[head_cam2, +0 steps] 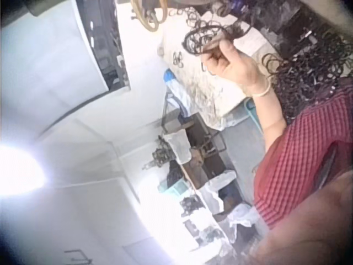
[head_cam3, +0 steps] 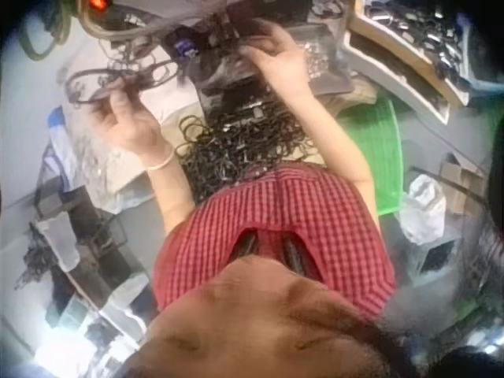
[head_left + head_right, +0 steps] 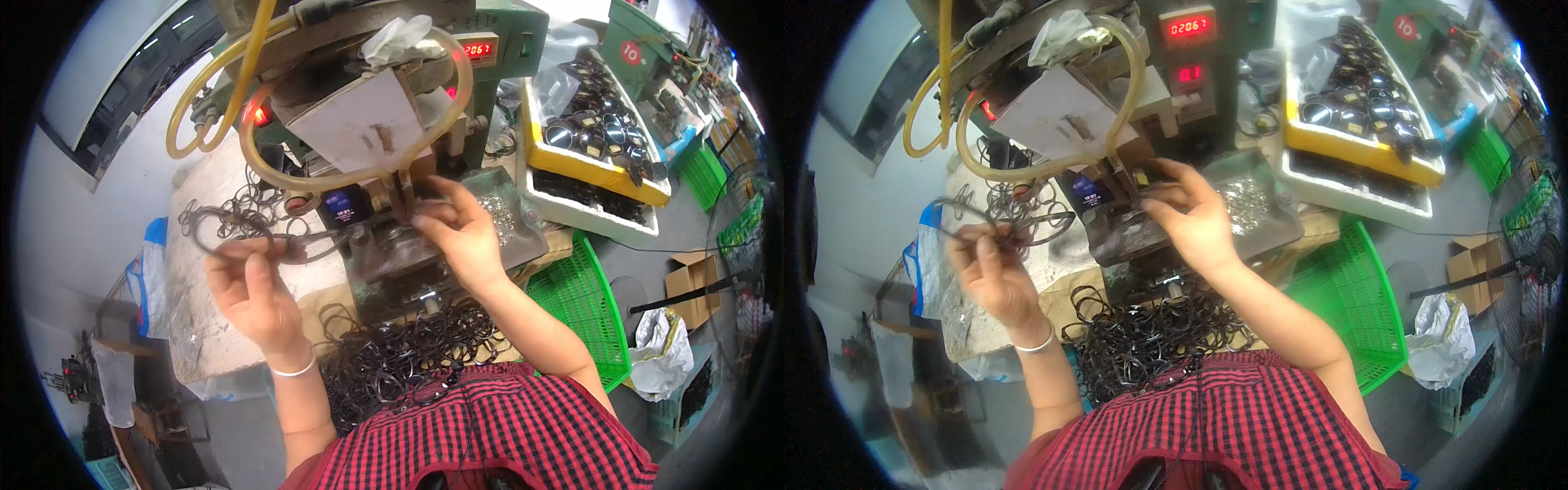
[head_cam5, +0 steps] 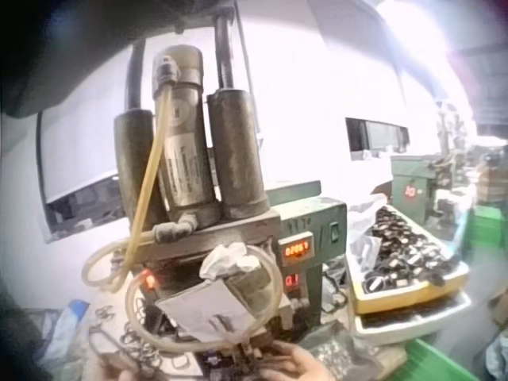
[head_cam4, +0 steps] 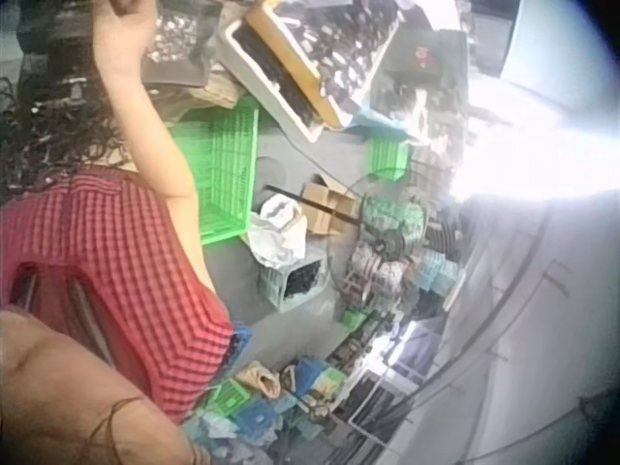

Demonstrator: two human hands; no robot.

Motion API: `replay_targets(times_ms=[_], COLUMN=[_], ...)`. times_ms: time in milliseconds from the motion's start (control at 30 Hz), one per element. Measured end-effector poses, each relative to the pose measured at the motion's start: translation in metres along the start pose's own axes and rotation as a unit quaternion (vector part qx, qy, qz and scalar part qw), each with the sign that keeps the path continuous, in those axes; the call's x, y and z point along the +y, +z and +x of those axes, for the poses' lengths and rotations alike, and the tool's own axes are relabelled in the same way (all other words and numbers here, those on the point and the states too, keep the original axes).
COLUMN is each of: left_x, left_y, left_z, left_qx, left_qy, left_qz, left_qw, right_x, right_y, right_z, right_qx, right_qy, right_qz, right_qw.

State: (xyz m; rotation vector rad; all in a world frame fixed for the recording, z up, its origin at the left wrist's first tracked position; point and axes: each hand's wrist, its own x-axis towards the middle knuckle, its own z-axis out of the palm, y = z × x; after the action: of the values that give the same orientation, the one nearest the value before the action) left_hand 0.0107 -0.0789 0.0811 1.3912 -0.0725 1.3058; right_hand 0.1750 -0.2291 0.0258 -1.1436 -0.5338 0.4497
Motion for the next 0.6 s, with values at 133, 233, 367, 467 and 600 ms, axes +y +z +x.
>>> replay_targets(times_ms=[133, 233, 367, 467, 600], left_x=[-0.005, 0.005, 0.026, 0.021, 0.004], left_y=[0.021, 0.017, 0.03, 0.045, 0.062], left_z=[0.023, 0.019, -0.004, -0.019, -0.014], left_qx=[-0.019, -0.026, -0.077, -0.108, -0.153], left_qy=[0.004, 0.001, -0.049, -0.091, -0.119], left_qz=[0.095, 0.07, 0.068, 0.173, 0.173], left_qw=[0.995, 0.997, 0.993, 0.975, 0.966], right_x=[-0.01, -0.015, -0.034, -0.005, 0.05], right_y=[0.014, 0.024, 0.002, -0.056, -0.113], right_z=[-0.006, -0.014, -0.023, 0.001, 0.004], right_qx=[0.003, 0.022, -0.07, 0.034, 0.116], right_qy=[0.022, -0.009, -0.075, -0.186, -0.143], right_qz=[0.027, -0.017, -0.166, -0.541, -0.67], right_qw=[0.999, 1.0, 0.981, 0.819, 0.719])
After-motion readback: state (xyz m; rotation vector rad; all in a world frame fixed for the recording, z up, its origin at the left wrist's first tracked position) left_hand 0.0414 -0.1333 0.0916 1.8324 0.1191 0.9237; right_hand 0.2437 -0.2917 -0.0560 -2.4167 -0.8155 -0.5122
